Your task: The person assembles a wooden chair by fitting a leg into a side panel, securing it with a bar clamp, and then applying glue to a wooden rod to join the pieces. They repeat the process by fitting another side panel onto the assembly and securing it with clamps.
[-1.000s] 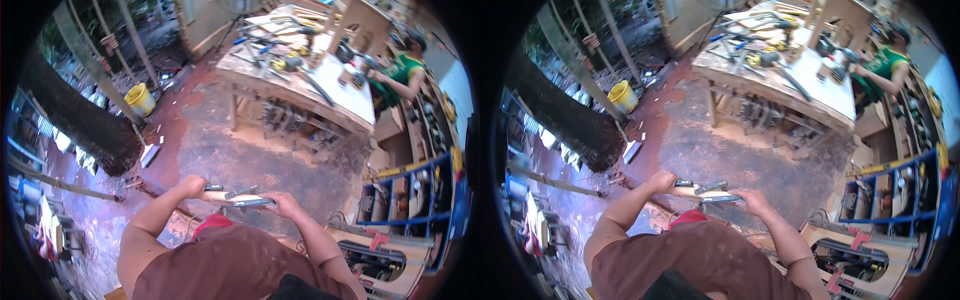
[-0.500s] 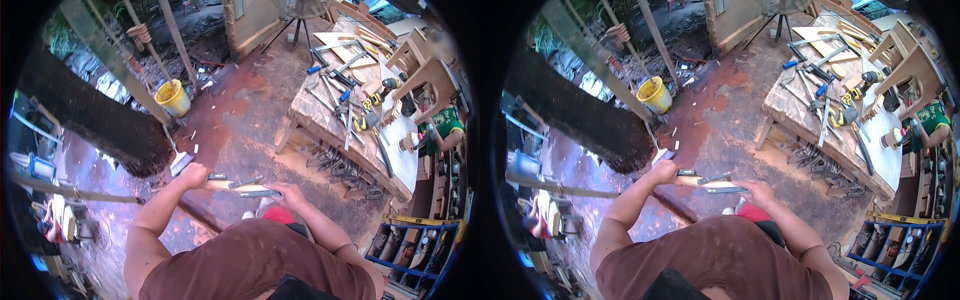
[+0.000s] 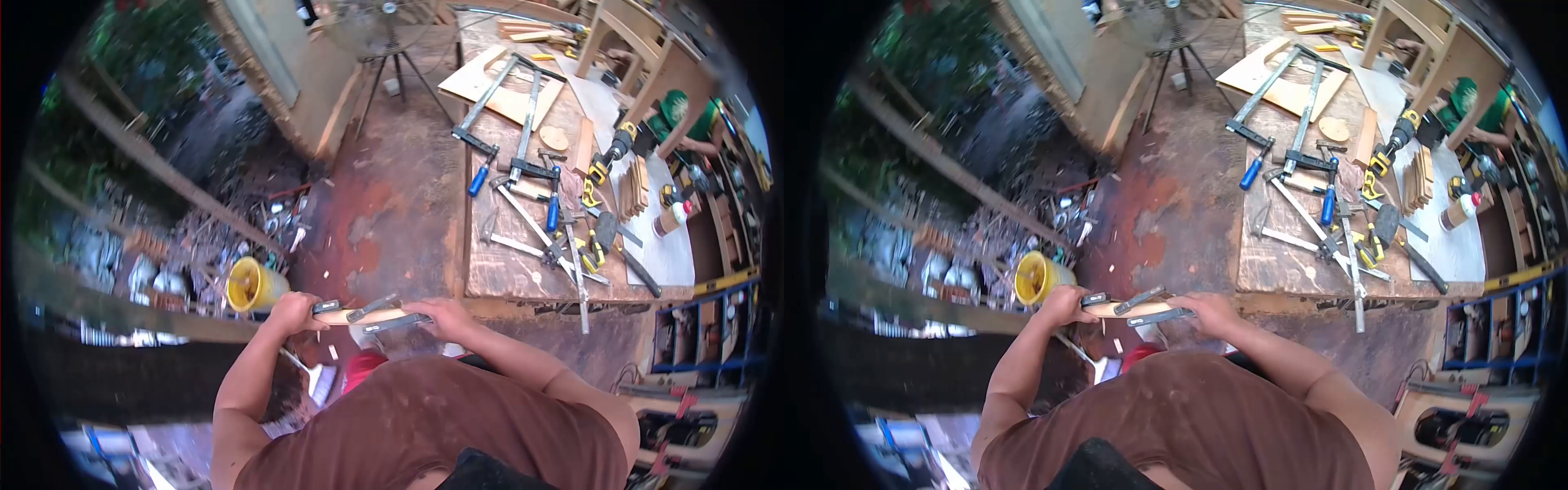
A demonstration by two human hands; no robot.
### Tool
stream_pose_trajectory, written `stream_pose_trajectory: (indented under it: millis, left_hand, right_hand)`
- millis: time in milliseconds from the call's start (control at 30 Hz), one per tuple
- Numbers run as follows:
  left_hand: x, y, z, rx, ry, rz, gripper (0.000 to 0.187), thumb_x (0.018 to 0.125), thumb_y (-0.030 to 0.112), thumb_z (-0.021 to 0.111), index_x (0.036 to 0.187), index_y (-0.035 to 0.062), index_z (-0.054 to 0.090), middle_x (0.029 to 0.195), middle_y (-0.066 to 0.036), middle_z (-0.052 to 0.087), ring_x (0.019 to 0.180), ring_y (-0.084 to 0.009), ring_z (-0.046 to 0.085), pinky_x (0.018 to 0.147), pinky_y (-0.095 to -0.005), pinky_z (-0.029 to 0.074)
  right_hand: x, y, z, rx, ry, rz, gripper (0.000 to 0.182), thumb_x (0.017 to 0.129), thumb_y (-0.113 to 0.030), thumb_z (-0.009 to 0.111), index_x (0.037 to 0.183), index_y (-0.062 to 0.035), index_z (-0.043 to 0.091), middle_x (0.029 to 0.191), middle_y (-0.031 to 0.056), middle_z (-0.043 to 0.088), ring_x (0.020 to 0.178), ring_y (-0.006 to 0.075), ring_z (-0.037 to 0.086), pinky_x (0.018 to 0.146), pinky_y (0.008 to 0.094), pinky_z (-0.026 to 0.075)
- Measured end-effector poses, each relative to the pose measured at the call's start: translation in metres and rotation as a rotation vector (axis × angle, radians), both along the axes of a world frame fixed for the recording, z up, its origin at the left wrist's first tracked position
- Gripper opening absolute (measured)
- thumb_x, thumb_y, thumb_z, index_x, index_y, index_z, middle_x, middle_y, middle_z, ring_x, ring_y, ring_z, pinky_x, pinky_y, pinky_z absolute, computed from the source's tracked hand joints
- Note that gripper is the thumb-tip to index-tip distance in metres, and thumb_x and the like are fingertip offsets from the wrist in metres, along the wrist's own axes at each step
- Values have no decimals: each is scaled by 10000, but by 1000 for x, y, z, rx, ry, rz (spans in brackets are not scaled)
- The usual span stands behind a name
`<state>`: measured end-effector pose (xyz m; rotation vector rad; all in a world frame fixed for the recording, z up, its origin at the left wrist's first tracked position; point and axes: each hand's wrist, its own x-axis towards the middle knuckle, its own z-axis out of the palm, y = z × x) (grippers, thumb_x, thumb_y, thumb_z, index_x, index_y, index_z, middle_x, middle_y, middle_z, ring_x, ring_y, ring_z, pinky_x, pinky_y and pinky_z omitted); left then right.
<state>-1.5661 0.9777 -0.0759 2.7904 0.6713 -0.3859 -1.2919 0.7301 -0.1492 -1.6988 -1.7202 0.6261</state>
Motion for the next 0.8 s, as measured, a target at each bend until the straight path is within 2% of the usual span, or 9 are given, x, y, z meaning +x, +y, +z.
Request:
stream_pose_trajectory:
  millis: [100,200,233,333,433,533,633,700,800]
  left_hand:
    - [48,98,-17,-25,51,-173,521,613,476,815,965,103,725,870,-151,705,860,-341,674,783,-451,525]
    - [108,182,-38,-63,-39,-399,523,622,493,803,946,90,724,858,-148,707,857,-342,673,782,-451,523]
    - [131,196,-33,-36,12,-457,507,639,481,802,970,104,723,862,-144,711,864,-337,676,782,-449,524]
    - [194,246,-58,24,48,-666,502,642,501,803,961,122,725,845,-137,711,845,-329,683,753,-447,530]
    - [275,256,-54,-12,-44,-851,505,627,537,801,912,127,726,816,-133,707,807,-330,687,718,-448,536]
    - [343,248,-52,119,80,-1043,506,641,565,784,883,125,717,770,-135,697,774,-335,688,697,-452,541]
    - [400,236,-71,120,89,-1122,501,652,566,778,885,127,713,761,-134,696,778,-337,687,700,-452,540]
    - [441,229,-79,79,76,-1260,484,663,556,778,886,132,708,780,-133,699,791,-339,685,704,-451,539]
    - [486,215,-98,105,185,-1360,466,670,538,781,904,142,702,818,-135,702,823,-338,683,725,-456,535]
  right_hand:
    - [13,48,-2,-56,37,-154,538,738,-87,720,1246,-230,613,1202,67,655,1062,298,637,884,398,521]
    - [-4,85,4,-105,47,-382,592,718,-49,714,1270,-229,599,1243,71,640,1086,301,629,910,391,514]
    - [-3,94,6,-130,29,-456,622,709,-31,711,1286,-228,589,1260,76,632,1096,304,625,921,390,510]
    - [-8,111,2,-95,37,-657,660,701,-25,716,1313,-222,563,1257,82,633,1109,313,616,927,392,509]
    - [-10,124,-4,-104,-13,-858,669,717,-45,729,1332,-232,543,1233,79,643,1102,306,617,918,397,513]
    - [-21,130,-28,-68,40,-1042,658,727,-64,741,1330,-235,541,1208,84,651,1084,305,625,905,403,516]
    - [-1,138,-50,-86,45,-1195,650,729,-71,750,1325,-231,545,1200,85,653,1079,301,628,896,407,519]
    - [7,142,-61,-93,88,-1320,593,753,-137,766,1307,-227,574,1246,70,644,1089,306,631,906,402,518]
    - [7,155,-74,-112,148,-1446,588,749,-141,771,1300,-218,579,1242,80,644,1097,296,630,914,406,519]
